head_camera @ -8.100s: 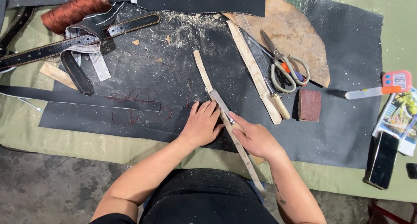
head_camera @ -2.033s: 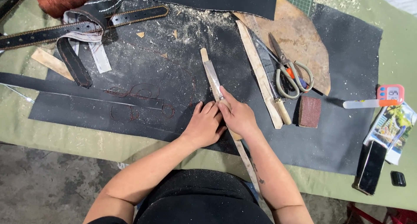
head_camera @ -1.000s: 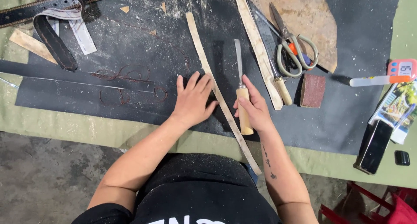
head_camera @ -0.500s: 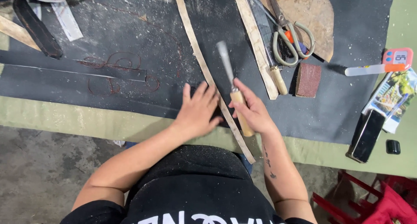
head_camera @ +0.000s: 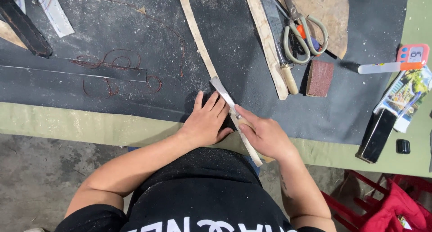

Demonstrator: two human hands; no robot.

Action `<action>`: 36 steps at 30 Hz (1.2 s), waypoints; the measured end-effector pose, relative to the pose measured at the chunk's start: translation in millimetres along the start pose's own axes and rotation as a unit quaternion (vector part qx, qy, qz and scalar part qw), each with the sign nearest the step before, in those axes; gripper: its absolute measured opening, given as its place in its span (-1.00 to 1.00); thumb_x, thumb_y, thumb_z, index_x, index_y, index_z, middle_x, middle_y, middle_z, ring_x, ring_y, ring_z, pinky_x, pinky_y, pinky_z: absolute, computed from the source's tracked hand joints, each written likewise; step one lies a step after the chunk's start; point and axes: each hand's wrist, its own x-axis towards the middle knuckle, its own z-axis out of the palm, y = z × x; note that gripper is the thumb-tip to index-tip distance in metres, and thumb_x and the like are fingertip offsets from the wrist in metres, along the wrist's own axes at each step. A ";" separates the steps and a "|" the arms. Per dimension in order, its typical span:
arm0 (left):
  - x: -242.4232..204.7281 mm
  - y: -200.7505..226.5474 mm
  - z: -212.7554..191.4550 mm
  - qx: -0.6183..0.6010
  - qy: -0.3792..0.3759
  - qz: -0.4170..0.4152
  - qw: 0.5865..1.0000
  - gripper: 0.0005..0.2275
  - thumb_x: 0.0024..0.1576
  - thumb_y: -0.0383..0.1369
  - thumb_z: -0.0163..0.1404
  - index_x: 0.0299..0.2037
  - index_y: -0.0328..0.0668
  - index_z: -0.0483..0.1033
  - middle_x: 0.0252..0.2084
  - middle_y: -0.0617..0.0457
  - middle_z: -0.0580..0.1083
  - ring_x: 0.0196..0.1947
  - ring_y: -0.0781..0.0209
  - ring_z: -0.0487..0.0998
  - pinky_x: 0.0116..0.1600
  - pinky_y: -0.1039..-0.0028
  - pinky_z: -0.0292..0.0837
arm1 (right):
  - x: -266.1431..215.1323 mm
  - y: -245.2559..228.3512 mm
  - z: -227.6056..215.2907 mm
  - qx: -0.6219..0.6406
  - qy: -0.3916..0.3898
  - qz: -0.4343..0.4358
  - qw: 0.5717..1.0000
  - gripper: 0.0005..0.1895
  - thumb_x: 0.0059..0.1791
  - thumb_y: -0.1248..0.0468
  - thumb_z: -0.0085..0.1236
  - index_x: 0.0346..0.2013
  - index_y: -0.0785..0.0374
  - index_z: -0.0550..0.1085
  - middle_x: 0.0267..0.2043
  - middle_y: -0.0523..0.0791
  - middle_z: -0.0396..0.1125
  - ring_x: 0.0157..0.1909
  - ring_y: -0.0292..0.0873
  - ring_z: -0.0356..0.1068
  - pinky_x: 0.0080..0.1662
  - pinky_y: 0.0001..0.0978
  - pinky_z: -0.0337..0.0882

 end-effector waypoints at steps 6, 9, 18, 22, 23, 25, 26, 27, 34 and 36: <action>1.1 -0.1 -5.4 0.001 -0.029 -0.004 1.000 -0.33 0.25 0.13 -0.20 0.33 -0.35 0.23 0.32 -0.29 0.17 0.47 -0.29 -0.06 0.37 -0.36 -0.34 | 1.7 -4.8 1.0 0.015 0.011 -0.004 1.000 -0.45 0.06 0.07 -0.04 0.36 0.05 0.34 0.14 0.01 0.46 0.10 0.21 0.45 0.07 0.12 0.46; -0.3 0.4 1.6 0.012 0.003 -0.005 1.000 -0.30 0.23 0.13 -0.18 0.37 -0.35 0.18 0.36 -0.30 0.15 0.48 -0.27 -0.06 0.37 -0.35 -0.35 | -7.6 -2.8 -6.7 0.041 -0.004 0.039 0.998 -0.44 0.03 0.08 -0.02 0.34 0.04 0.35 0.23 -0.07 0.41 0.19 0.19 0.38 0.13 0.15 0.43; 1.7 0.9 -1.5 0.012 -0.001 -0.005 1.000 -0.31 0.22 0.13 -0.14 0.35 -0.33 0.22 0.39 -0.30 0.15 0.49 -0.26 -0.06 0.38 -0.34 -0.30 | 11.1 -6.7 -2.7 0.033 0.011 0.002 0.999 -0.45 0.05 0.07 -0.07 0.36 0.02 0.34 0.18 0.01 0.42 0.17 0.22 0.39 0.14 0.15 0.42; 1.3 1.1 -0.2 0.009 -0.004 -0.006 1.000 -0.31 0.22 0.14 -0.15 0.36 -0.32 0.21 0.39 -0.30 0.14 0.49 -0.26 -0.05 0.38 -0.34 -0.30 | 6.1 -5.2 -5.5 0.035 0.009 0.009 0.999 -0.44 0.05 0.04 -0.07 0.36 0.03 0.34 0.22 -0.03 0.40 0.20 0.20 0.37 0.17 0.12 0.40; 1.0 1.1 0.2 0.010 -0.006 -0.007 1.000 -0.30 0.22 0.14 -0.15 0.36 -0.32 0.20 0.40 -0.30 0.13 0.49 -0.26 -0.06 0.38 -0.35 -0.30 | 2.8 -4.3 -6.9 0.037 0.007 0.013 0.999 -0.44 0.05 0.04 -0.06 0.36 0.04 0.34 0.23 -0.03 0.40 0.19 0.21 0.37 0.17 0.14 0.40; 0.7 1.0 -0.2 0.011 -0.008 -0.007 1.000 -0.30 0.22 0.14 -0.15 0.36 -0.32 0.20 0.40 -0.30 0.13 0.49 -0.26 -0.06 0.38 -0.35 -0.30 | -2.1 -4.2 -8.6 0.040 0.004 0.017 0.999 -0.43 0.04 0.04 -0.06 0.35 0.05 0.34 0.23 -0.03 0.39 0.19 0.23 0.37 0.16 0.17 0.39; 0.5 1.1 -1.0 0.008 -0.009 -0.007 1.000 -0.30 0.22 0.14 -0.15 0.37 -0.33 0.19 0.40 -0.31 0.13 0.49 -0.26 -0.06 0.38 -0.35 -0.30 | -3.8 -4.8 -8.9 0.040 0.002 0.023 0.999 -0.43 0.04 0.05 -0.05 0.35 0.05 0.35 0.22 -0.02 0.40 0.19 0.23 0.37 0.16 0.16 0.39; 0.7 1.5 -1.8 0.004 -0.009 -0.007 1.000 -0.29 0.22 0.14 -0.15 0.37 -0.34 0.18 0.40 -0.32 0.13 0.49 -0.27 -0.06 0.37 -0.36 -0.30 | -5.7 -5.2 -9.5 0.040 -0.001 0.029 0.999 -0.44 0.04 0.05 -0.05 0.35 0.06 0.35 0.22 -0.02 0.40 0.19 0.23 0.38 0.17 0.15 0.40; 2.0 1.5 -4.0 0.006 -0.020 -0.016 1.000 -0.29 0.22 0.15 -0.16 0.38 -0.31 0.19 0.42 -0.30 0.11 0.50 -0.26 -0.08 0.39 -0.34 -0.32 | 19.7 -15.5 -7.1 0.047 0.019 0.005 0.999 -0.45 0.05 0.07 -0.06 0.36 -0.02 0.34 0.19 0.00 0.42 0.19 0.22 0.37 0.18 0.14 0.39; 2.2 1.7 -4.6 0.005 -0.028 -0.020 0.999 -0.28 0.22 0.16 -0.17 0.39 -0.30 0.18 0.43 -0.28 0.10 0.50 -0.24 -0.08 0.40 -0.32 -0.31 | 20.7 -15.6 -8.1 0.049 0.016 0.002 0.999 -0.45 0.05 0.07 -0.06 0.35 0.01 0.35 0.19 0.01 0.41 0.18 0.24 0.37 0.18 0.15 0.39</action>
